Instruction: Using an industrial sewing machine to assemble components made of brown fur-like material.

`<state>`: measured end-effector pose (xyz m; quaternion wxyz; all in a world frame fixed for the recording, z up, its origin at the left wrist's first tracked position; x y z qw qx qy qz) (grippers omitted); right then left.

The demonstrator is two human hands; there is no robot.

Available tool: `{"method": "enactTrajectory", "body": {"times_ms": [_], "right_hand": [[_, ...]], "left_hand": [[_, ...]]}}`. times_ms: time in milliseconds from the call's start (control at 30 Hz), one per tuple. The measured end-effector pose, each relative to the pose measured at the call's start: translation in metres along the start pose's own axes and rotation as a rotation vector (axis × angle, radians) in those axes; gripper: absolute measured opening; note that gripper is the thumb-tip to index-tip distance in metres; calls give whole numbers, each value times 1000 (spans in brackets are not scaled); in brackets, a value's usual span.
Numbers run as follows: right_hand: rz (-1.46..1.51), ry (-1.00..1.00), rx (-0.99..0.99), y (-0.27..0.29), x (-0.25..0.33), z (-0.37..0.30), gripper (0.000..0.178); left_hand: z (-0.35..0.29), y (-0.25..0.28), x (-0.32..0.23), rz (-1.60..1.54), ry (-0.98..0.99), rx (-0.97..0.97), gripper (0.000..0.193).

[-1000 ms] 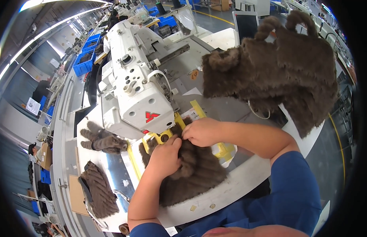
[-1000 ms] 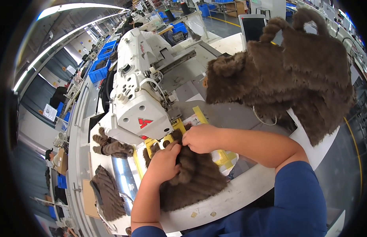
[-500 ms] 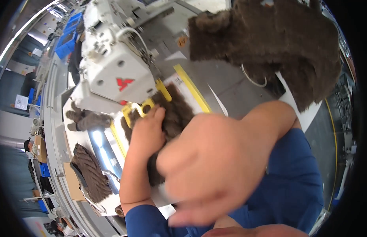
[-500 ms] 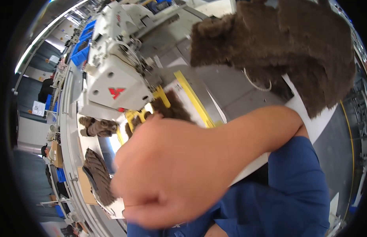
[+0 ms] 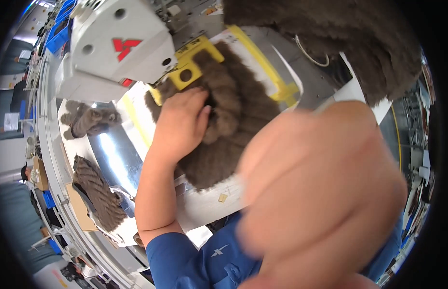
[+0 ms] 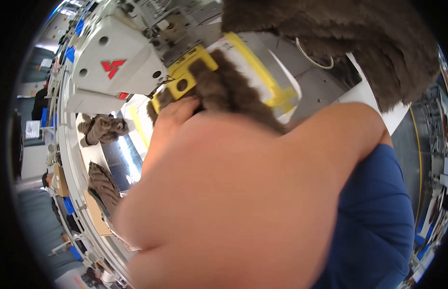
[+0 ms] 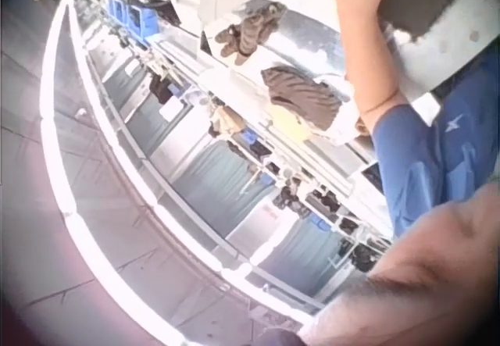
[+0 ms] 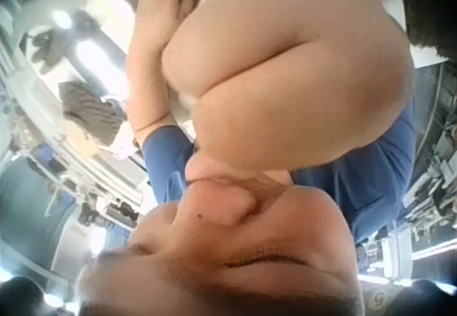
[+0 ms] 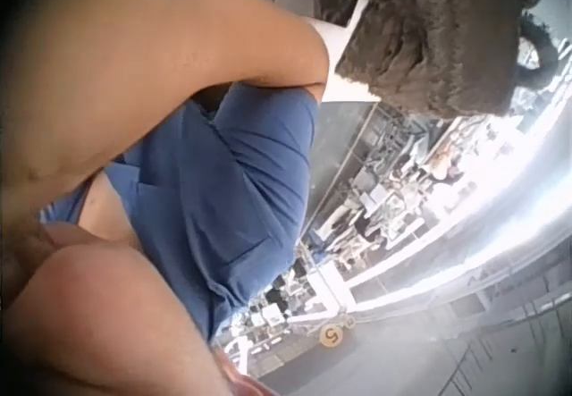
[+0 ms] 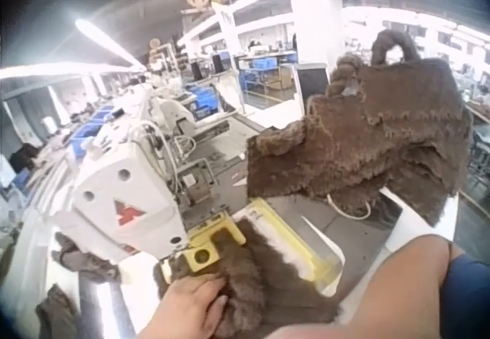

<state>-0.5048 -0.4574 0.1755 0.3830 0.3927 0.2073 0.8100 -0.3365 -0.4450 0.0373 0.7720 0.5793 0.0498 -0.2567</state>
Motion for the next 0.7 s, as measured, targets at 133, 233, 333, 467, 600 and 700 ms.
{"method": "enactTrajectory", "body": {"times_ms": [133,233,333,467,600,700], "right_hand": [[-109,-532,-104,10,-85,-38,39],[138,-1127,-368,19,-178,-83,18],[198,-1320,-425,16,-206,-119,42],[675,-1315,-584,-2,-192,-140,58],[626,-1494,-313,-5,-177,-152,46],[641,-1360,-286,-7,-165,-152,31]], "left_hand": [[1,2,-11,-27,-119,5,28],[-5,1,-22,37,-179,30,37],[-7,-5,-22,112,-71,145,37],[-7,-4,-28,-14,-29,157,29],[-7,0,-38,-182,-119,171,27],[-9,-2,-54,-340,-252,160,39]]}}
Point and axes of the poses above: each hand's wrist, its own z-axis towards the middle knuckle, its own y-axis out of the back of the hand, x = y × z, the point moved 5 cm from there along z, towards the middle knuckle, and after that the axes turned 6 degrees about -y, right-handed, at the moved point
